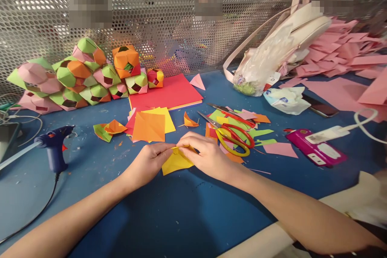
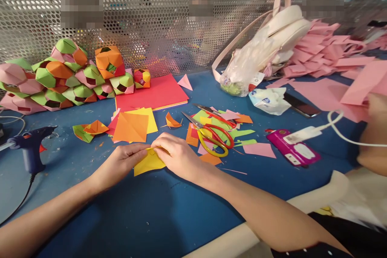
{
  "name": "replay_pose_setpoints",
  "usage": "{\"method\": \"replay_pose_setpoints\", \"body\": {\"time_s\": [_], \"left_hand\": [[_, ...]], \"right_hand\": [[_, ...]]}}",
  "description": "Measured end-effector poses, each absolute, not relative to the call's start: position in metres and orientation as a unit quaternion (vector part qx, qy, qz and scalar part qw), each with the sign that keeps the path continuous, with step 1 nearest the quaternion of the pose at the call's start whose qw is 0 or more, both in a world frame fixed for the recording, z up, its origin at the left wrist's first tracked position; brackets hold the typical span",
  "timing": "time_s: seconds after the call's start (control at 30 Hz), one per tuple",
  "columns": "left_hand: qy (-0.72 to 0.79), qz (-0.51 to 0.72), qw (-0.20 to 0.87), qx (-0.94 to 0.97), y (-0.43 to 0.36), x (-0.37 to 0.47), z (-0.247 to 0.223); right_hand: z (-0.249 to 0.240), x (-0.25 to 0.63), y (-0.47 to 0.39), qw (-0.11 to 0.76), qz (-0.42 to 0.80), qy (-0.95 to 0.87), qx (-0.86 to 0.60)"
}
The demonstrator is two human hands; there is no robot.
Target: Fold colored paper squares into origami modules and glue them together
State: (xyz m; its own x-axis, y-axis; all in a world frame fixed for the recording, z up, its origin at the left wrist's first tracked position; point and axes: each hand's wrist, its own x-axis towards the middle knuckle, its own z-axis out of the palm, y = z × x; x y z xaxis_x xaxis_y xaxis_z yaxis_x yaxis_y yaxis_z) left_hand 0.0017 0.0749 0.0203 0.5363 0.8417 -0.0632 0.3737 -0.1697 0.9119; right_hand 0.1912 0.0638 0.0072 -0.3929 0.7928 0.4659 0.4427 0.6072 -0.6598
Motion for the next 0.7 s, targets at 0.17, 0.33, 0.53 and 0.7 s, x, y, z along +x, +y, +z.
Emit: {"method": "replay_pose_setpoints", "body": {"time_s": [0.17,0.33,0.53,0.7], "left_hand": [[0.404,0.231,0.461,0.756,0.0738,0.001,0.0173],[0.406,0.229,0.401,0.788,0.0723,0.0005,0.0151],[0.417,0.214,0.376,0.799,0.072,0.0019,0.0141],[0.434,0.226,0.36,0.795,0.0701,0.0024,0.0148]], "right_hand": [[0.0087,0.1914,0.064,0.394,0.215,-0.81,-0.377],[0.0103,0.1918,0.0635,0.389,0.213,-0.812,-0.379],[0.0098,0.1942,0.0617,0.38,0.186,-0.824,-0.376],[0.0117,0.1994,0.0639,0.364,0.206,-0.824,-0.382]]}}
